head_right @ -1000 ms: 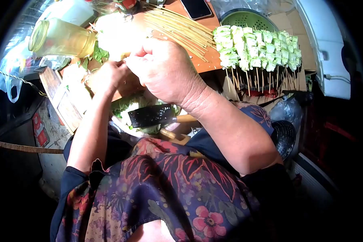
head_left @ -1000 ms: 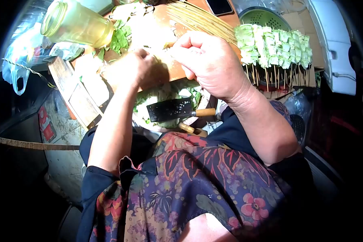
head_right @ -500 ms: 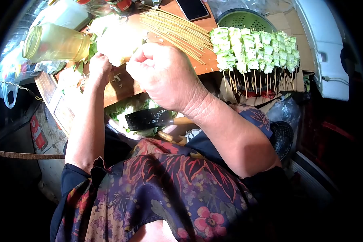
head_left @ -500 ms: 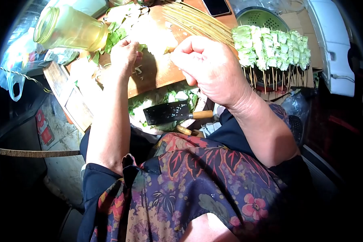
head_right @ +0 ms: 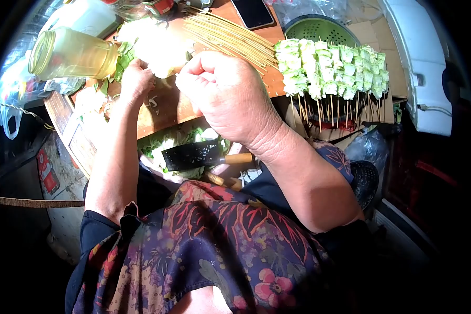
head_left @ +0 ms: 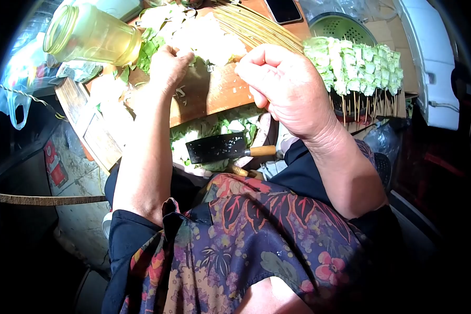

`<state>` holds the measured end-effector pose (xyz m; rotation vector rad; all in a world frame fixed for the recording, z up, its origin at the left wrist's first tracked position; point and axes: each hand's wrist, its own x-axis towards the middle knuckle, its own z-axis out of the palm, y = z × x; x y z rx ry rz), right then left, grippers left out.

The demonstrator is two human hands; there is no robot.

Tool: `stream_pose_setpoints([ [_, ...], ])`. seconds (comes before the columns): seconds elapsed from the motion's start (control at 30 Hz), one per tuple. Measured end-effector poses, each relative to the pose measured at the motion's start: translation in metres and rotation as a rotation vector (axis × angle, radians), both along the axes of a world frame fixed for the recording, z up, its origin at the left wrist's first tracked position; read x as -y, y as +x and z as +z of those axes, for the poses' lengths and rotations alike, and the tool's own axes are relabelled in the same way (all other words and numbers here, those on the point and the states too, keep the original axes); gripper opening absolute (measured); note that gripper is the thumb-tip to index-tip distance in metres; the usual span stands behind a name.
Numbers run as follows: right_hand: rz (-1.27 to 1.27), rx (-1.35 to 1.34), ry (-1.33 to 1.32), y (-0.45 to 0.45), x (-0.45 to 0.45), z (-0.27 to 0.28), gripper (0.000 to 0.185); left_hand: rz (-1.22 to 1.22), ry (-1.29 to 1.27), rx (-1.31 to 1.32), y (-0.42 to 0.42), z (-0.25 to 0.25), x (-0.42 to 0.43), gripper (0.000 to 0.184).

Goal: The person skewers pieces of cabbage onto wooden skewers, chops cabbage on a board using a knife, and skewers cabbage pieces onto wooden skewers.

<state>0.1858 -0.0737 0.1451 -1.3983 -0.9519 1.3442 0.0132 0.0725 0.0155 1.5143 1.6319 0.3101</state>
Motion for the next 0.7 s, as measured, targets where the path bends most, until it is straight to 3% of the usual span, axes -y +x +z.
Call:
stream_pose_setpoints([
  [0.03, -0.001, 0.006, -0.008, 0.000, 0.000, 0.000, 0.015, -0.051, 0.063, -0.091, 0.000, -0.003, 0.000, 0.044],
  [0.17, 0.009, 0.004, -0.054, -0.001, 0.000, 0.006, 0.015, -0.072, 0.338, -0.145, 0.001, -0.031, 0.004, 0.046],
  [0.27, 0.024, 0.044, -0.051, 0.000, 0.001, 0.008, 0.015, -0.054, 0.417, 0.089, -0.005, -0.058, -0.004, 0.045],
  [0.33, 0.021, 0.054, -0.043, -0.002, 0.002, 0.004, 0.014, -0.090, 0.327, -0.045, -0.001, -0.042, 0.001, 0.042],
  [0.47, 0.077, 0.187, 0.086, 0.000, 0.003, -0.004, 0.013, -0.102, 0.231, -0.026, -0.002, -0.021, 0.006, 0.038],
  [0.53, 0.132, 0.309, 0.209, 0.003, 0.002, -0.006, 0.012, 0.100, -0.046, 0.246, -0.008, -0.025, 0.004, 0.036],
  [0.57, 0.160, 0.370, 0.271, 0.003, 0.002, -0.006, 0.012, 0.098, -0.043, 0.245, -0.012, -0.027, 0.003, 0.036],
  [0.6, 0.158, 0.368, 0.275, 0.001, 0.003, -0.004, 0.012, 0.219, -0.109, 0.442, -0.016, -0.026, 0.003, 0.034],
  [0.67, 0.056, 0.082, -0.120, -0.005, 0.005, 0.002, 0.013, 0.432, -0.211, 0.685, -0.023, -0.027, 0.000, 0.025],
  [0.7, 0.058, 0.080, -0.114, -0.006, 0.006, 0.000, 0.013, 0.431, -0.204, 0.684, -0.024, -0.024, 0.001, 0.025],
])
